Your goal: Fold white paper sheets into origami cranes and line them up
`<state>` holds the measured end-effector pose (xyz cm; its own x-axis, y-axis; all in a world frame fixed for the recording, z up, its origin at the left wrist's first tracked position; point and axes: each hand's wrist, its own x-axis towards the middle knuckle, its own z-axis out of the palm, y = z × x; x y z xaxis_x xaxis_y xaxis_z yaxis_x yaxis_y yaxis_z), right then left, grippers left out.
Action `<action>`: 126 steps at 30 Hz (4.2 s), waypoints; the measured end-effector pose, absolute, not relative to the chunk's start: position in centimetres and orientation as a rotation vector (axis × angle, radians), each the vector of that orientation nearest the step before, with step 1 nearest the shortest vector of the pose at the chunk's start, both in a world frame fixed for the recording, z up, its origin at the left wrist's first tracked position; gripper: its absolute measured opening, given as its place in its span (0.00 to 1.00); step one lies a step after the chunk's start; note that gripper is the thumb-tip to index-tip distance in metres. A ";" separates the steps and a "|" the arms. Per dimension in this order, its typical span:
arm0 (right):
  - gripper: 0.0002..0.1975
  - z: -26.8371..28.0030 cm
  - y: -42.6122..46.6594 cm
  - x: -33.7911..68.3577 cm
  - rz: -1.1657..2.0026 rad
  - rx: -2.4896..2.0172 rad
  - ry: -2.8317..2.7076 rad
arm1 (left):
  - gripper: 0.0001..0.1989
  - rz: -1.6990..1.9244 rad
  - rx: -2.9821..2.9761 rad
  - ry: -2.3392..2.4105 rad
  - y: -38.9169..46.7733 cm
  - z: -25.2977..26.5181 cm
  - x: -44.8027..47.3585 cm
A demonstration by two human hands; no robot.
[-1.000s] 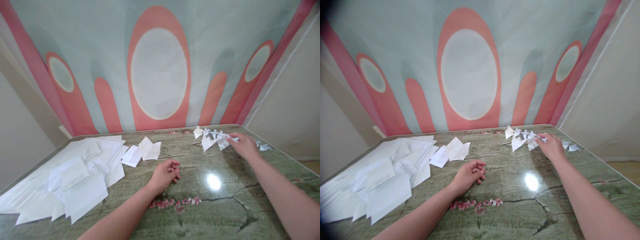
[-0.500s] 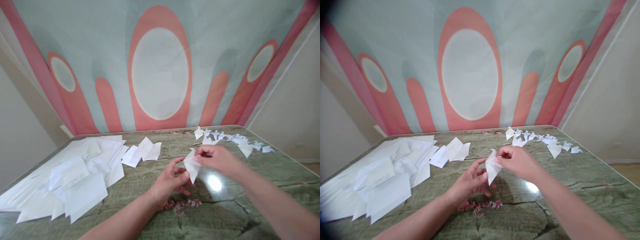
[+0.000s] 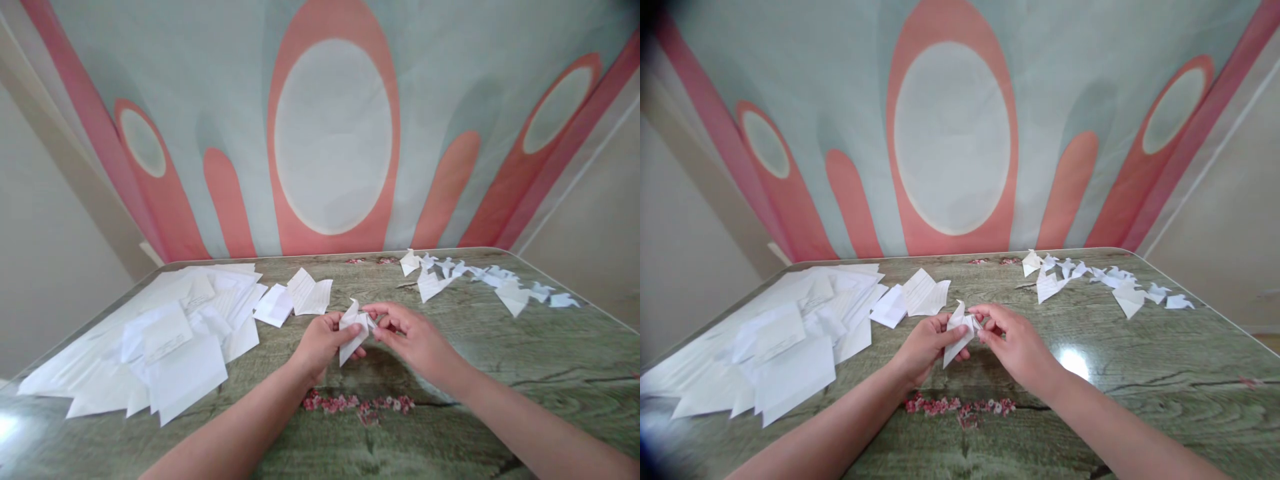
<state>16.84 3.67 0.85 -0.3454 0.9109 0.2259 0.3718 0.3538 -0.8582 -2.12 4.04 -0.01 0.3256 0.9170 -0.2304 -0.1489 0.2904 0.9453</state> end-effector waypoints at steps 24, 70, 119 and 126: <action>0.06 0.7 3.8 17.6 0.317 -0.907 -2.107 | 0.22 0.749 0.975 0.939 4.0 -0.2 -2.2; 0.14 -0.2 4.1 16.7 1.220 -1.164 -1.471 | 0.17 0.826 1.535 1.281 3.2 0.6 -1.6; 0.13 -1.0 4.4 16.6 1.290 -1.181 -1.665 | 0.19 0.894 1.180 1.213 4.3 -0.7 -2.0; 0.15 -1.4 4.1 16.0 1.527 -1.107 -1.588 | 0.20 1.004 1.134 1.191 4.3 -0.9 -1.9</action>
<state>15.99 4.10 -1.40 -0.4215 0.9022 -0.0918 0.1273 -0.0414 -0.9910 -1.89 4.33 -0.89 0.1186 0.9790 -0.1655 0.0018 0.1665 0.9860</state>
